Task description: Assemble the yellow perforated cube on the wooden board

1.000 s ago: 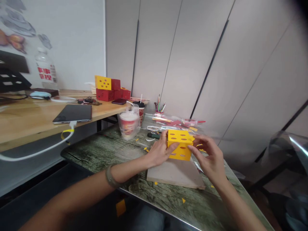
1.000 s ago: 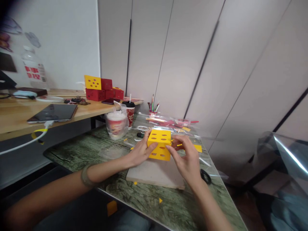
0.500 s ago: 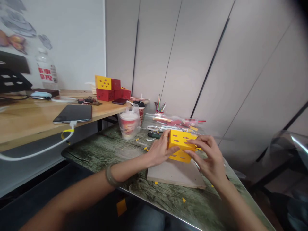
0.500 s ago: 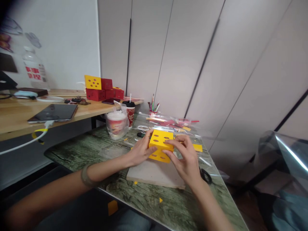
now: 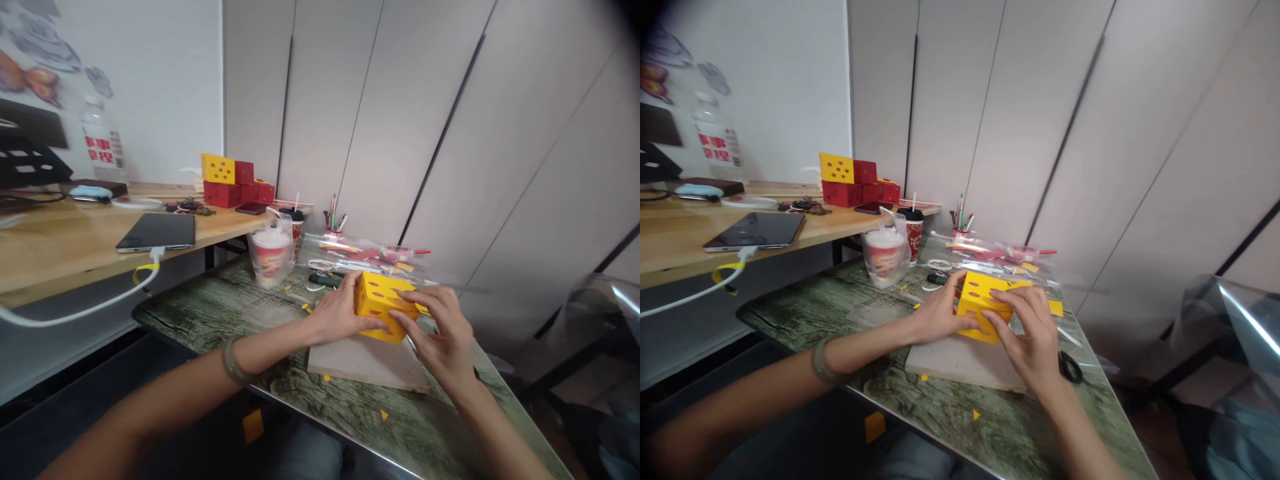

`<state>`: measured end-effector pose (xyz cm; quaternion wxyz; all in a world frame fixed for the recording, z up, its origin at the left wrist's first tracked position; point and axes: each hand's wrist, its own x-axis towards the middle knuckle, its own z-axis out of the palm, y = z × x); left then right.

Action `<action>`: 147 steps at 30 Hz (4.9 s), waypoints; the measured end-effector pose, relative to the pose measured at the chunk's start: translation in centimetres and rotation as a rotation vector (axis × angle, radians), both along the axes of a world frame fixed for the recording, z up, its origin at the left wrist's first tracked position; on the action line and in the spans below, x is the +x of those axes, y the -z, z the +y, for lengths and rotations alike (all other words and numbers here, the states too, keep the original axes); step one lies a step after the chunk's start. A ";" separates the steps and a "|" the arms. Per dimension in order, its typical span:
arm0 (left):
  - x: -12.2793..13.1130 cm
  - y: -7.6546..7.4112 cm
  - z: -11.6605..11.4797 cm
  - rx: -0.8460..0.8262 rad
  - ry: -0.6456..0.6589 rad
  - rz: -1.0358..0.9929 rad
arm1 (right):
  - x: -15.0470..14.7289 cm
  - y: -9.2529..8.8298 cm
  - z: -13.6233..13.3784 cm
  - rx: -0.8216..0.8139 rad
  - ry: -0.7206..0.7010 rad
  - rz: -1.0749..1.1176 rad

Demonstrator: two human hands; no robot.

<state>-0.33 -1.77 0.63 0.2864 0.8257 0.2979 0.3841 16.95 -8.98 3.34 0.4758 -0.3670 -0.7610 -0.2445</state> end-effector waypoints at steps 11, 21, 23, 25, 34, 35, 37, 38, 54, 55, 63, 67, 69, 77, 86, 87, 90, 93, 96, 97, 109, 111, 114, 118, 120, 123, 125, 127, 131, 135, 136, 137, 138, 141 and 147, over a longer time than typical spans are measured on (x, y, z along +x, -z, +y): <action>0.1 0.2 0.1 0.015 0.142 -0.095 | 0.0 0.2 0.0 -0.042 0.022 0.208; 0.4 0.4 1.2 -0.299 0.380 -0.309 | 1.1 0.3 0.8 -0.228 0.073 0.456; 0.5 0.3 1.2 -0.330 0.380 -0.354 | 1.0 0.4 0.8 -0.241 0.056 0.454; 0.4 0.1 1.1 -0.354 0.368 -0.376 | 1.0 0.4 0.7 -0.257 0.021 0.456; 0.0 0.3 1.1 -0.300 0.344 -0.239 | 0.9 0.1 0.8 -0.368 -0.109 0.261; 0.0 0.3 1.1 -0.313 0.355 -0.242 | 0.8 0.0 0.9 -0.397 -0.127 0.263; 0.0 0.3 1.1 -0.343 0.380 -0.259 | 0.7 0.0 0.9 -0.446 -0.158 0.291; 0.0 0.3 1.1 -0.354 0.387 -0.273 | 0.7 0.0 0.9 -0.464 -0.171 0.316; 0.5 1.3 2.9 -0.076 0.357 -0.400 | 2.1 2.2 3.0 -0.901 -0.452 0.626; 0.3 1.5 3.2 -0.064 0.329 -0.338 | 2.2 2.2 3.0 -0.880 -0.413 0.654; -1.2 1.2 5.7 -0.167 0.135 -0.126 | 4.0 1.7 2.4 -0.890 -0.178 0.582; -1.4 0.2 6.0 -0.174 0.132 -0.339 | 4.0 1.8 2.4 -0.721 -0.138 0.609; -1.4 -0.1 5.9 -0.160 0.168 -0.346 | 3.6 1.8 2.4 -0.624 -0.107 0.489; -1.1 0.4 5.6 -0.028 0.222 -0.200 | 1.3 2.6 1.9 -0.549 -0.094 0.132; -1.2 0.2 5.2 -0.101 0.225 -0.139 | 1.0 2.9 2.8 -0.536 -0.152 0.178; -1.2 0.2 5.0 -0.126 0.235 -0.152 | 1.1 3.0 2.9 -0.539 -0.149 0.188; -1.2 0.1 4.7 -0.208 0.268 -0.184 | 1.2 3.4 2.9 -0.587 -0.166 0.282; -1.4 0.2 4.7 -0.161 0.288 -0.129 | 1.2 3.9 2.9 -0.615 -0.195 0.407; -1.5 0.4 4.9 -0.057 0.302 -0.026 | 1.3 4.4 3.1 -0.654 -0.150 0.431; -1.6 0.5 5.0 -0.035 0.310 -0.008 | 1.2 4.5 3.1 -0.683 -0.138 0.426; -1.2 0.4 3.9 0.265 0.164 -0.211 | 0.7 3.3 1.7 0.068 0.237 -0.020; -1.1 0.5 3.7 0.313 0.154 -0.216 | 0.6 3.2 1.5 0.133 0.266 -0.050; -1.0 0.5 3.5 0.383 0.152 -0.228 | 0.5 3.3 1.5 0.174 0.274 -0.061; -1.0 0.5 3.3 0.421 0.156 -0.241 | 0.6 3.5 1.4 0.198 0.259 -0.034; -1.0 0.5 3.3 0.415 0.165 -0.240 | 0.6 3.5 1.4 0.203 0.271 -0.044; -1.0 0.6 3.3 0.366 0.180 -0.237 | 0.6 3.5 1.4 0.215 0.283 -0.075; -1.0 0.7 3.2 0.318 0.186 -0.233 | 0.6 3.4 1.4 0.224 0.278 -0.083; -1.0 0.7 3.1 0.268 0.192 -0.231 | 0.6 3.4 1.4 0.225 0.273 -0.093; -1.0 0.6 2.8 0.143 0.210 -0.242 | 0.7 3.4 1.3 0.219 0.269 -0.122; -1.1 0.5 2.8 0.078 0.222 -0.240 | 0.7 3.4 1.3 0.208 0.263 -0.138; -1.1 0.6 2.9 0.077 0.223 -0.233 | 0.7 3.3 1.2 0.202 0.261 -0.125; -1.1 0.6 3.0 0.078 0.226 -0.225 | 0.7 3.3 1.2 0.187 0.259 -0.111; -1.1 0.6 3.1 0.077 0.232 -0.213 | 0.7 3.3 1.2 0.162 0.255 -0.095; -1.0 0.8 3.6 0.069 0.262 -0.152 | 0.7 3.1 1.2 0.030 0.191 -0.056; -0.9 1.3 4.6 -0.011 0.322 -0.139 | 0.3 3.1 1.4 -0.261 0.007 0.021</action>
